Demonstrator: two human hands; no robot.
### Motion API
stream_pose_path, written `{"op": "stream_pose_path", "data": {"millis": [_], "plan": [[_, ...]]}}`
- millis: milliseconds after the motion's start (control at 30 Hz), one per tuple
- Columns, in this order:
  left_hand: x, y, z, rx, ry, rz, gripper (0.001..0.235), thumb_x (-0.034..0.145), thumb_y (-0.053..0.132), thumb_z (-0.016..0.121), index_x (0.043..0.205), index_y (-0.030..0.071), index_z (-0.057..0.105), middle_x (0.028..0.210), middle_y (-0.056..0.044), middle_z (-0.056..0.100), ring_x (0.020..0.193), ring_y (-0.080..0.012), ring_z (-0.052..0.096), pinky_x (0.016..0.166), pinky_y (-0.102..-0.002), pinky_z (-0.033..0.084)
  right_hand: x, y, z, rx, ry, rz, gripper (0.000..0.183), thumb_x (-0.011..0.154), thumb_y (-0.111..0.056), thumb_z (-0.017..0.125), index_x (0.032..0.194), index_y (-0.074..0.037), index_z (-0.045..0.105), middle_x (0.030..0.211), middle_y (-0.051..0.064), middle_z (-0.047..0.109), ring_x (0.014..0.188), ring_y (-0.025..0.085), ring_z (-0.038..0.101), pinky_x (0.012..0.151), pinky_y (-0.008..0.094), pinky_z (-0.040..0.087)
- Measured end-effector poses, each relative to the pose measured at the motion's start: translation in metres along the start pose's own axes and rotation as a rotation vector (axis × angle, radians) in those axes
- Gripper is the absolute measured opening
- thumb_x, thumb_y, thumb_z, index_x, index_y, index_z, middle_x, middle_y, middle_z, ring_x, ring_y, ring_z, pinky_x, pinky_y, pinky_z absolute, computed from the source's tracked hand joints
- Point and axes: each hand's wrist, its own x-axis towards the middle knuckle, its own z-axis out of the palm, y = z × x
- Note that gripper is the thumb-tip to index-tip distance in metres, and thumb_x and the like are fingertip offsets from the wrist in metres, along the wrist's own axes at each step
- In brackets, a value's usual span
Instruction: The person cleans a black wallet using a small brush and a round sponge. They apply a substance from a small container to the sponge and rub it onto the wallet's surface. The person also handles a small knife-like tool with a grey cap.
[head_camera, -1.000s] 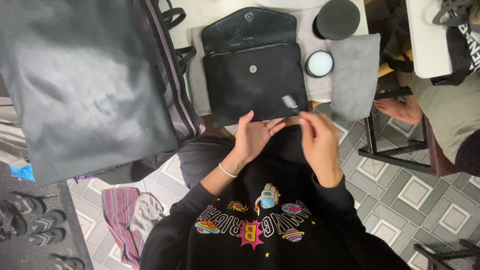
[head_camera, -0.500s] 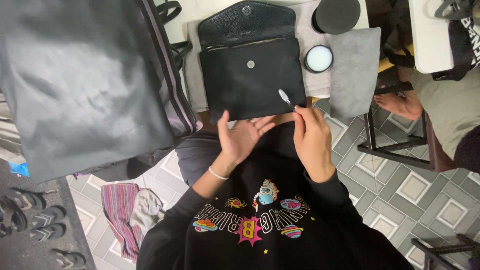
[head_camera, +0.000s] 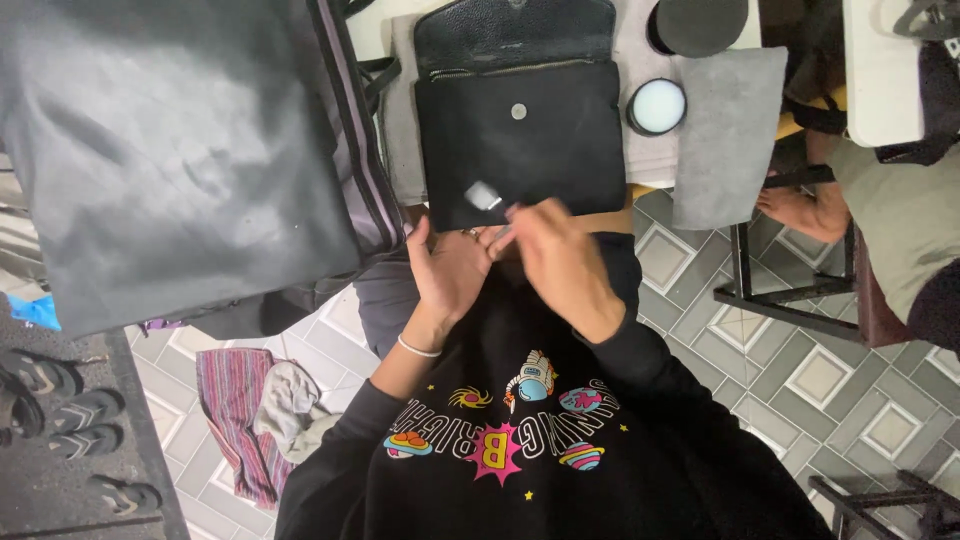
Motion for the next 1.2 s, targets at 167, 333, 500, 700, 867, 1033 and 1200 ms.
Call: {"op": "stream_pose_path", "data": {"millis": [167, 333, 500, 700, 867, 1033, 1200], "plan": [[0.002, -0.003, -0.020, -0.011, 0.050, -0.002, 0.074, 0.091, 0.066, 0.041, 0.127, 0.003, 0.054, 0.118, -0.015, 0.055, 0.118, -0.0342, 0.057, 0.111, -0.050, 0.042, 0.021, -0.014, -0.041, 0.126, -0.083, 0.012, 0.012, 0.100, -0.011, 0.065, 0.107, -0.014, 0.075, 0.087, 0.005, 0.065, 0.081, 0.029, 0.071, 0.066, 0.038, 0.058], [-0.005, 0.016, 0.012, 0.098, 0.004, 0.001, 0.072, 0.095, 0.059, 0.042, 0.141, 0.004, 0.050, 0.138, -0.022, 0.052, 0.133, -0.0448, 0.051, 0.116, -0.057, 0.036, 0.045, 0.028, -0.100, -0.081, 0.068, 0.037, 0.020, 0.102, -0.001, 0.062, 0.118, -0.007, 0.072, 0.091, 0.012, 0.062, 0.081, 0.036, 0.067, 0.068, 0.042, 0.055], [-0.017, 0.034, 0.052, 0.117, 0.078, 0.049, 0.053, 0.095, 0.043, 0.053, 0.133, 0.005, 0.054, 0.120, -0.017, 0.069, 0.117, -0.0366, 0.064, 0.101, -0.045, 0.050, 0.077, 0.050, -0.127, -0.219, 0.184, 0.032, 0.029, 0.102, 0.006, 0.051, 0.124, 0.005, 0.070, 0.111, 0.022, 0.065, 0.081, 0.036, 0.064, 0.069, 0.046, 0.051], [-0.018, 0.041, 0.059, 0.278, 0.286, -0.018, 0.065, 0.098, 0.052, 0.044, 0.139, 0.001, 0.044, 0.114, -0.023, 0.068, 0.100, -0.0302, 0.070, 0.107, -0.040, 0.048, 0.108, 0.095, -0.121, -0.339, 0.188, 0.087, 0.023, 0.102, 0.007, 0.057, 0.119, 0.004, 0.072, 0.107, 0.022, 0.062, 0.076, 0.042, 0.063, 0.057, 0.050, 0.050], [-0.019, 0.041, 0.067, 0.278, 0.247, 0.064, 0.065, 0.097, 0.052, 0.046, 0.134, -0.002, 0.047, 0.123, -0.026, 0.065, 0.106, -0.0343, 0.068, 0.108, -0.045, 0.050, 0.118, 0.099, -0.122, -0.371, 0.200, 0.084, 0.023, 0.101, 0.006, 0.056, 0.118, 0.005, 0.073, 0.106, 0.022, 0.062, 0.080, 0.042, 0.064, 0.058, 0.050, 0.050], [-0.026, 0.044, 0.069, 0.282, 0.136, 0.109, 0.083, 0.096, 0.056, 0.045, 0.147, -0.008, 0.037, 0.133, -0.030, 0.059, 0.123, -0.0399, 0.061, 0.114, -0.048, 0.047, 0.119, 0.107, -0.110, -0.316, 0.211, 0.074, 0.022, 0.097, 0.010, 0.055, 0.112, 0.009, 0.072, 0.098, 0.024, 0.063, 0.079, 0.041, 0.063, 0.060, 0.048, 0.048], [-0.030, 0.040, 0.057, 0.229, 0.159, 0.180, 0.075, 0.101, 0.055, 0.038, 0.126, -0.014, 0.052, 0.120, -0.037, 0.062, 0.118, -0.0388, 0.062, 0.114, -0.049, 0.047, 0.130, 0.102, -0.093, -0.291, 0.222, 0.170, 0.020, 0.094, 0.010, 0.056, 0.109, 0.009, 0.069, 0.100, 0.025, 0.061, 0.077, 0.041, 0.064, 0.064, 0.048, 0.053]]}}
